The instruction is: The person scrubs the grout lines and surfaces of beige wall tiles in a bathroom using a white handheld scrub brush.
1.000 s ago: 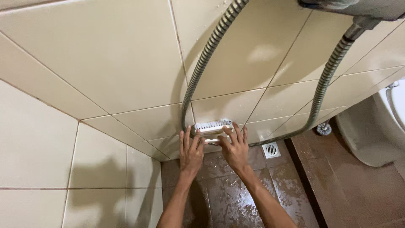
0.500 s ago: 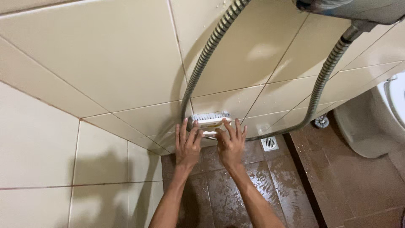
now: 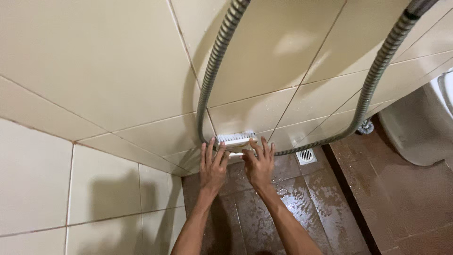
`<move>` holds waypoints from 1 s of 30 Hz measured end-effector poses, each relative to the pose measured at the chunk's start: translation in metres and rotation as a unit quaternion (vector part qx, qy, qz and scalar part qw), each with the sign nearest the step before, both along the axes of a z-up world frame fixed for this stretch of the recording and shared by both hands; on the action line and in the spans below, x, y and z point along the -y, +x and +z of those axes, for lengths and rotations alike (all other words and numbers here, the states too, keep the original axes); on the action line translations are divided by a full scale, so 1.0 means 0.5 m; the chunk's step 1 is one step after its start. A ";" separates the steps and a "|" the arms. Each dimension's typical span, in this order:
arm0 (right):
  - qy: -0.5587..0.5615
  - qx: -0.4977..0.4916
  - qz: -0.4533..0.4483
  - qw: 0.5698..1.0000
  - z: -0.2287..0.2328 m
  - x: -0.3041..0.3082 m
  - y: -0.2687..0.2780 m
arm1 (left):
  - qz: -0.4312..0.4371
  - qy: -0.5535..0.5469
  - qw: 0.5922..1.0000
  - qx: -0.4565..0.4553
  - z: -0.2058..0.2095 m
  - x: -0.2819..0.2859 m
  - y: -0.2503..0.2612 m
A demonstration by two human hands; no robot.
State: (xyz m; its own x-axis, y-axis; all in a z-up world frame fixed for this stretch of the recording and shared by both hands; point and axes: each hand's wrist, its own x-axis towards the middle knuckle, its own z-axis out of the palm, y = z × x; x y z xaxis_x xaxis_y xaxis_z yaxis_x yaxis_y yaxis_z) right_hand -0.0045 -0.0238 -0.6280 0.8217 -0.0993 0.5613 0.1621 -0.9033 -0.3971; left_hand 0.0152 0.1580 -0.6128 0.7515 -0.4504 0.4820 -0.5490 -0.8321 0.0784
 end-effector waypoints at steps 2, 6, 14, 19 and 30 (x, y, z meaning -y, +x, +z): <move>-0.004 0.022 -0.001 1.000 0.016 0.001 0.002 | -0.003 -0.017 0.998 0.054 0.004 0.002 0.008; 0.027 0.060 -0.001 0.998 0.079 -0.004 -0.006 | 0.014 -0.049 0.995 0.083 0.059 0.007 -0.002; 0.033 0.040 -0.024 0.998 0.105 -0.024 -0.007 | 0.010 -0.053 0.996 0.074 0.108 0.006 -0.004; 0.011 0.032 -0.005 0.999 0.041 -0.003 -0.012 | 0.012 -0.063 0.997 0.050 0.034 0.015 -0.011; -0.066 -0.030 -0.001 0.997 -0.068 0.064 0.020 | 0.033 -0.012 0.999 -0.004 -0.131 0.071 0.020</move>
